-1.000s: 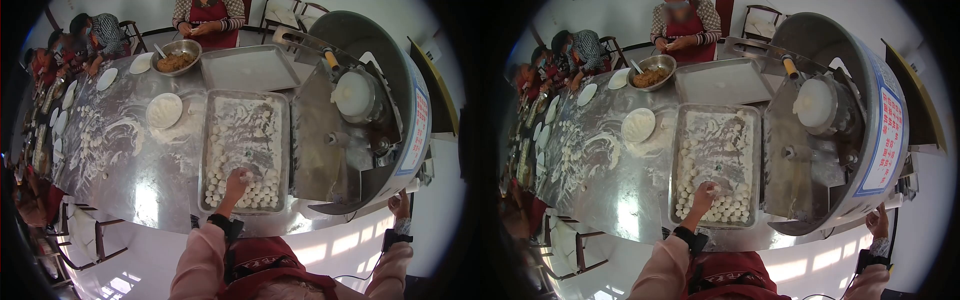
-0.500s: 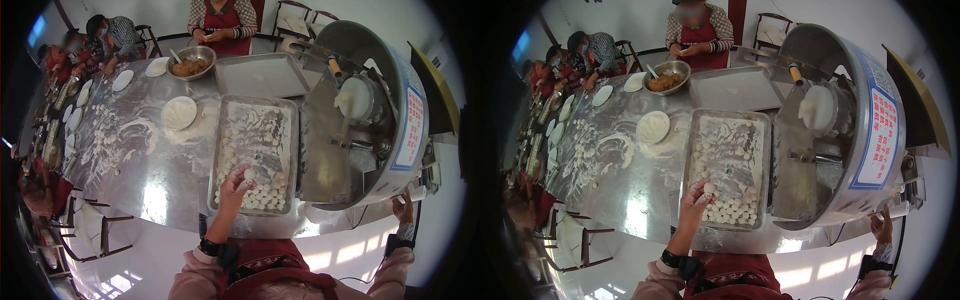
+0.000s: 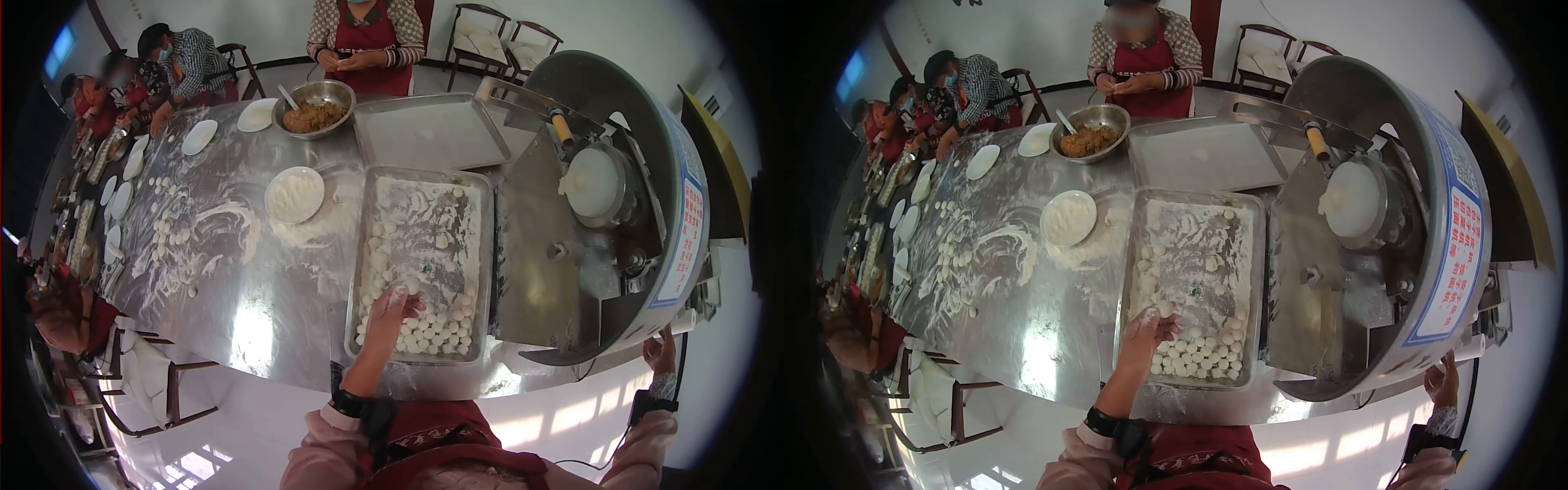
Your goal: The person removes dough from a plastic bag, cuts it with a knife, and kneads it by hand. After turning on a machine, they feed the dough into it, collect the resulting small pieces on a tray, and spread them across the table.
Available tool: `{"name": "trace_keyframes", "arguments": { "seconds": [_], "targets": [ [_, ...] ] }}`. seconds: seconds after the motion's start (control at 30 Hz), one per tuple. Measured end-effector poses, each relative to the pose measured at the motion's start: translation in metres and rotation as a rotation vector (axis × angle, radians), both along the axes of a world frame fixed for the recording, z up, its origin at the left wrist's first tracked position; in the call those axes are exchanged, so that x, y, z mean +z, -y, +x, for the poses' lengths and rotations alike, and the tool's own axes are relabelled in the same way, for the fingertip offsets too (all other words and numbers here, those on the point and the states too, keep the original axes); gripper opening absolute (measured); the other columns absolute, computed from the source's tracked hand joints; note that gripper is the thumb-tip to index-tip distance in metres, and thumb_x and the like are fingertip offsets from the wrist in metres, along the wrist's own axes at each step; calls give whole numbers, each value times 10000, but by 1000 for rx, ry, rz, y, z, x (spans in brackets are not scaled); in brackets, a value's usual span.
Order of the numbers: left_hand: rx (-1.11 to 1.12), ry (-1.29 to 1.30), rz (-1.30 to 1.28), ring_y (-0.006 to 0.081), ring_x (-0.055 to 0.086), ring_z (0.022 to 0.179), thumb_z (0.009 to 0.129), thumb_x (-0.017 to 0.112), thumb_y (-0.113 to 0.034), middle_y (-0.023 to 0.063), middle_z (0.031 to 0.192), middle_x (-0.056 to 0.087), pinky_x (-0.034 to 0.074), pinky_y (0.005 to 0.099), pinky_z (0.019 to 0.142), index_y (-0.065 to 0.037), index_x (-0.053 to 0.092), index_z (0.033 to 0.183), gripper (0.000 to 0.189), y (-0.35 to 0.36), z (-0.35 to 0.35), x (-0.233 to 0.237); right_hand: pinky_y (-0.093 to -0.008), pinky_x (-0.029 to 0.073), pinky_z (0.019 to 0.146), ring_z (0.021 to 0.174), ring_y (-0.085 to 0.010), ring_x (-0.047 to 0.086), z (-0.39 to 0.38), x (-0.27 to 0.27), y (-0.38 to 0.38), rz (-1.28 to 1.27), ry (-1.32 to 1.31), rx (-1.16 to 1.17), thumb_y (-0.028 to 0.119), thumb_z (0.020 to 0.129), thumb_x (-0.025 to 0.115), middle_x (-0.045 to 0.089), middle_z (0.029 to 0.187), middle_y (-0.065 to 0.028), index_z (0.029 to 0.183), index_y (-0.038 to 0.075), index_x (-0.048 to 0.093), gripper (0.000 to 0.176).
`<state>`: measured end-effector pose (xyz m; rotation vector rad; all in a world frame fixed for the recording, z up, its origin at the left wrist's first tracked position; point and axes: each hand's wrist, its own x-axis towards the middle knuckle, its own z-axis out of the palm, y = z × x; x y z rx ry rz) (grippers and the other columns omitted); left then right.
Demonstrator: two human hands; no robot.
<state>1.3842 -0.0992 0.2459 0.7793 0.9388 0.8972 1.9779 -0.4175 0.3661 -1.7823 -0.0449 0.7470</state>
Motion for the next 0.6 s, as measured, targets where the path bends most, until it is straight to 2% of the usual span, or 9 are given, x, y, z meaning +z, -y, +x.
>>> {"name": "trace_keyframes", "arguments": {
  "seconds": [0.03, 0.07, 0.13, 0.2, 0.27, 0.33, 0.4, 0.53, 0.6],
  "targets": [
    [-107, -370, 138, 185, 617, 924, 974, 536, -206, 119, 1029, 644, 470, 299, 839, -9, 513, 1288, 372, -12, 1, -5, -310, 430, 766, 828, -158, 575, 11, -6, 7, 1, 4, 0, 564, 803, 665, 618, 838, -48, 1181, 133, 514, 592],
    [-108, -364, 139, 185, 617, 924, 974, 536, -206, 119, 1029, 644, 470, 299, 839, -9, 513, 1288, 372, -26, -3, -16, -332, 420, 779, 820, -158, 561, 21, -12, 13, 6, -49, -93, 537, 818, 650, 613, 837, -33, 1155, 170, 529, 512],
    [67, -736, 546, 210, 630, 1002, 948, 565, -163, 140, 1104, 651, 479, 308, 864, -32, 517, 1300, 378, -68, -27, -36, -381, 391, 779, 802, -165, 523, 22, -15, 11, 41, -90, -250, 473, 848, 614, 589, 843, -13, 1108, 245, 560, 350],
    [85, -766, 496, 229, 644, 985, 920, 588, -123, 153, 1088, 662, 493, 322, 850, -33, 543, 1268, 362, -124, -65, -38, -381, 390, 779, 806, -166, 523, 17, -16, 13, 47, -69, -306, 475, 847, 615, 590, 848, -14, 1110, 245, 560, 353],
    [92, -921, 519, 234, 662, 958, 911, 595, -125, 153, 1045, 676, 503, 325, 821, -32, 570, 1229, 332, -182, -103, -45, -381, 389, 779, 810, -167, 524, 9, -15, 12, 41, -61, -343, 478, 847, 615, 590, 852, -15, 1111, 245, 559, 357],
    [105, -1080, 630, 330, 650, 900, 859, 582, -92, 198, 1004, 661, 507, 392, 798, -20, 606, 1143, 294, -235, -138, -66, -381, 388, 779, 814, -168, 525, 5, -10, 10, 25, -49, -370, 480, 846, 615, 591, 856, -16, 1113, 245, 559, 361],
    [55, -1238, 752, 375, 626, 945, 847, 563, -75, 202, 1023, 649, 497, 441, 822, -27, 616, 1109, 272, -274, -171, -99, -381, 387, 779, 819, -169, 525, 1, -1, 12, 3, -34, -397, 483, 845, 615, 591, 861, -17, 1115, 244, 558, 365],
    [-45, -1363, 664, 382, 613, 976, 823, 611, -81, 173, 1092, 629, 486, 454, 870, -65, 606, 1152, 330, -320, -180, -132, -381, 385, 778, 827, -170, 527, -15, 14, 9, -39, -9, -448, 488, 844, 615, 592, 869, -20, 1119, 244, 557, 372],
    [-196, -1490, 693, 382, 614, 969, 796, 630, -61, 162, 1133, 612, 487, 463, 872, -102, 611, 1149, 356, -320, -176, -144, -381, 384, 778, 831, -171, 527, -17, 17, 10, -59, -3, -464, 490, 843, 616, 593, 873, -21, 1120, 243, 557, 376]
  ]
}}
